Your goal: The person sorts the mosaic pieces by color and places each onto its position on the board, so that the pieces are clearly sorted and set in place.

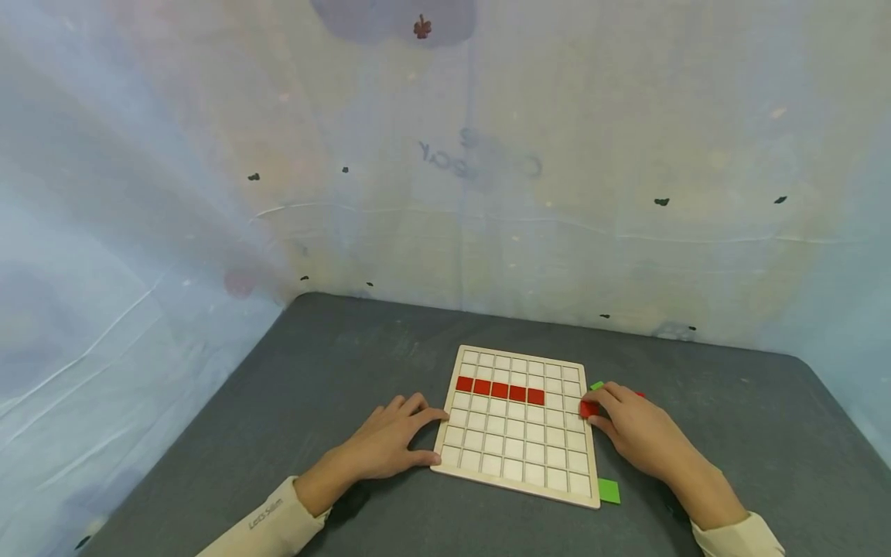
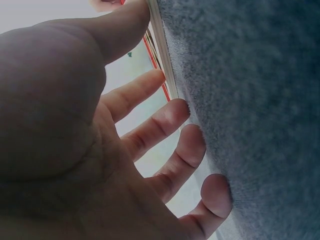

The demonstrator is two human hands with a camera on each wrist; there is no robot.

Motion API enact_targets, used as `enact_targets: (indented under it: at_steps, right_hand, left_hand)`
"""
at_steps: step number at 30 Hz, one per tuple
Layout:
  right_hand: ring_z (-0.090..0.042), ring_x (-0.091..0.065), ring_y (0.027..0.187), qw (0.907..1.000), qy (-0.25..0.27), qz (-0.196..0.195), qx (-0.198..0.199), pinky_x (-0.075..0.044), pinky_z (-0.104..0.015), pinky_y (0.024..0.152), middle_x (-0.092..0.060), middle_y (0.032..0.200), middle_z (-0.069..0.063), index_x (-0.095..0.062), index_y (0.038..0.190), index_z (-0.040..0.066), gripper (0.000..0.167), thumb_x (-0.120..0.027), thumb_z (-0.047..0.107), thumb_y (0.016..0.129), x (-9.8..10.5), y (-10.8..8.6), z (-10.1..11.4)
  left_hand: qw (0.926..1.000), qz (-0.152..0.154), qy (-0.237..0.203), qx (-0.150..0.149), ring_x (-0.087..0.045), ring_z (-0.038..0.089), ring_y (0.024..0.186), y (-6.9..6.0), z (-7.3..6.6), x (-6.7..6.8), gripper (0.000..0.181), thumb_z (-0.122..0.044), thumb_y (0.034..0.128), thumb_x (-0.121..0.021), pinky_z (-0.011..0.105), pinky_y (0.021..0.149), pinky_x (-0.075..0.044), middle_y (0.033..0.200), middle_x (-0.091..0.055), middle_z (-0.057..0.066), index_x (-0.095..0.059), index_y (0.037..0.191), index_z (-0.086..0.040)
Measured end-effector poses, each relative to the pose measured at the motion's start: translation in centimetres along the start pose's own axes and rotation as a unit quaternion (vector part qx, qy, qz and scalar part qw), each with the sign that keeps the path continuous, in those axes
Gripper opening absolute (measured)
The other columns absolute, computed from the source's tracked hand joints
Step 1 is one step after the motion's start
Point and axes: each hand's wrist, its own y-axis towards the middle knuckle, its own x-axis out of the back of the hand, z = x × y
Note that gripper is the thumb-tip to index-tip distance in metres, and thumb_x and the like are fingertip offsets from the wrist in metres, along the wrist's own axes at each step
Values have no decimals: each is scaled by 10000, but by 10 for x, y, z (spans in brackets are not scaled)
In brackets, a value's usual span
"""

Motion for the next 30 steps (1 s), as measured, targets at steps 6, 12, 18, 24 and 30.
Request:
enact_targets:
  at_steps: [6, 12, 18, 24, 30]
  right_hand:
    - [-16, -502, 779, 10000, 57, -3, 2, -462, -273, 654, -587, 1021, 71, -664, 1167, 181, 269, -714, 289, 925, 0, 1, 0]
    - [-61, -577, 835, 9999, 4, -99, 69, -508, -311, 703, -614, 1056, 48, -669, 1164, 172, 276, -729, 276, 916, -1, 3, -1]
    - [-76, -612, 862, 9995, -56, -160, 269, -522, -302, 718, -621, 1062, 52, -663, 1158, 182, 263, -733, 255, 915, -1, 7, 3]
    - [-27, -560, 785, 9995, 203, -26, 240, -474, -249, 653, -612, 1056, 61, -653, 1179, 186, 276, -718, 270, 924, -2, 10, 4]
    - [-20, -550, 777, 9994, 218, 115, 236, -473, -255, 662, -610, 1053, 61, -653, 1186, 181, 280, -712, 271, 928, -2, 12, 3]
  left_hand:
    - [10000, -34, 19, -21, -404, 116, 959, 2, 2, 0, 593, -553, 869, -695, 388, 770, -334, 1199, -489, -97, -507, 1410, -401]
    - [10000, 32, 12, 20, -394, 111, 960, 2, 3, 0, 598, -564, 869, -688, 388, 777, -330, 1205, -479, -104, -497, 1415, -413]
    - [10000, 38, -18, 13, -399, 111, 968, 2, 3, 2, 600, -573, 869, -679, 390, 775, -332, 1208, -479, -104, -493, 1417, -415]
    - [10000, 34, -76, -17, -404, 120, 970, 1, 2, 2, 593, -565, 868, -684, 402, 777, -341, 1206, -483, -92, -501, 1411, -411]
    - [10000, 17, -64, -17, -408, 118, 965, 1, 1, 0, 591, -570, 861, -688, 394, 771, -342, 1197, -485, -96, -508, 1402, -415]
